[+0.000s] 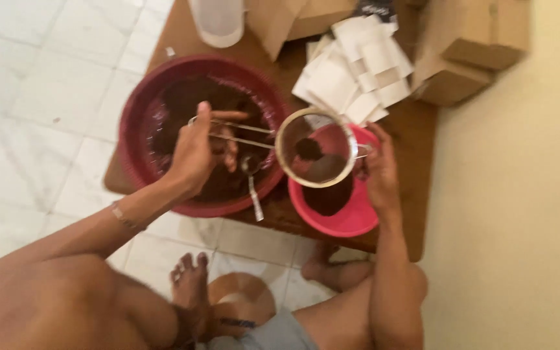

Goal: The person sits on the floor and uses a metal sieve to sift a dark brown powder from a large red bowl into a smaller pink bowl. They use a spoon to push the powder through the sieve and occasionally shake the sieve to separate the fine powder from the residue.

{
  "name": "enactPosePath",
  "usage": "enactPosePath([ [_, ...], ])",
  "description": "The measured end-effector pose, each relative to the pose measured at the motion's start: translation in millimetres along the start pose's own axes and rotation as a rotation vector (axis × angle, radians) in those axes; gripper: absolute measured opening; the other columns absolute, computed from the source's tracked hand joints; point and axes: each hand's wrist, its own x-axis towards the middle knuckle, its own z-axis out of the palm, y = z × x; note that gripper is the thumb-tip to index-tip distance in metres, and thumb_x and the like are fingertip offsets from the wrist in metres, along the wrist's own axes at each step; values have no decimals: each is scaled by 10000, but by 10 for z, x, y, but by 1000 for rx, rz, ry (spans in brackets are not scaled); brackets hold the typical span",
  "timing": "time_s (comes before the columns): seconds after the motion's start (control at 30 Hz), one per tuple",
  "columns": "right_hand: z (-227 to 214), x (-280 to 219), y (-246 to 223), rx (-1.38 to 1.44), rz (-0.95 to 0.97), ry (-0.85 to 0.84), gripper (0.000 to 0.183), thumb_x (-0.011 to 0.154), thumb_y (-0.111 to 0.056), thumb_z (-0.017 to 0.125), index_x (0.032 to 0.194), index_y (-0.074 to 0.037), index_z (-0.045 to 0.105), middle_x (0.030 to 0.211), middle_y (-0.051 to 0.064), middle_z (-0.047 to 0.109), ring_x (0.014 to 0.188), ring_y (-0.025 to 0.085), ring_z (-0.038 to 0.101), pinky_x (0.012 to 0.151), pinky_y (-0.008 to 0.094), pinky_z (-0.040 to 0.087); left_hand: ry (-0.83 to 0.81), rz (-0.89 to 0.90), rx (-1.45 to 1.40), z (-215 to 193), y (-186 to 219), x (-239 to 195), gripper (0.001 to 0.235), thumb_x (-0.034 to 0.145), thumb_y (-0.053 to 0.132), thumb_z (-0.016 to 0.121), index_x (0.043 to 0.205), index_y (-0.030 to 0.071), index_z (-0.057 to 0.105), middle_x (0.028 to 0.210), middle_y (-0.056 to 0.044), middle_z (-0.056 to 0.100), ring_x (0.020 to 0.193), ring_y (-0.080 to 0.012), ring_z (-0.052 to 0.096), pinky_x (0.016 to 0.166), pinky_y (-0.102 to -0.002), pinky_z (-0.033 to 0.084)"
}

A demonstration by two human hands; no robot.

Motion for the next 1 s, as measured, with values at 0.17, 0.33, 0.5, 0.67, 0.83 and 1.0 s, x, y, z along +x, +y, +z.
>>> enactPosePath([
  [0.17,-290,-4,210,-55,-123,-65,797,963,-615,607,1569,-148,383,846,51,546,668,92,529,591,200,417,-30,12,1,29,-75,-4,672,1084,483,238,1240,1,681,623,-135,580,450,-205,610,432,-361,605],
  [0.33,-347,-53,202,-125,-175,-53,915,895,-649,664,1578,-114,375,1100,112,619,1003,168,631,827,274,498,-55,17,-22,83,-86,-3,646,1088,474,271,1240,-3,680,630,-144,594,451,-208,616,435,-354,605],
  [0.5,-330,-143,66,-232,-157,-58,939,906,-694,623,1576,-86,374,1309,177,550,1224,281,549,941,388,498,-112,25,15,114,-139,49,661,1090,485,257,1221,-2,683,628,-140,605,470,-207,646,445,-339,612],
  [0.67,-388,-220,114,-241,-189,-38,799,945,-636,598,1508,-79,494,1288,163,575,1203,263,575,910,363,522,-120,14,51,165,-173,72,685,1090,481,225,1192,-6,695,634,-156,637,483,-233,681,455,-328,609],
  [0.83,-387,-223,57,-276,-280,-12,721,987,-591,567,1456,-43,559,1239,171,584,1170,263,576,951,399,513,-131,4,87,210,-202,95,697,1086,496,223,1166,8,715,633,-140,658,484,-217,689,428,-282,569],
  [1.0,-378,-238,24,-299,-308,-5,907,908,-732,578,1509,-57,498,1279,141,538,1251,255,519,1073,455,445,-109,33,190,297,-163,19,741,1052,537,191,1111,33,731,616,-109,659,447,-182,660,402,-259,515],
])
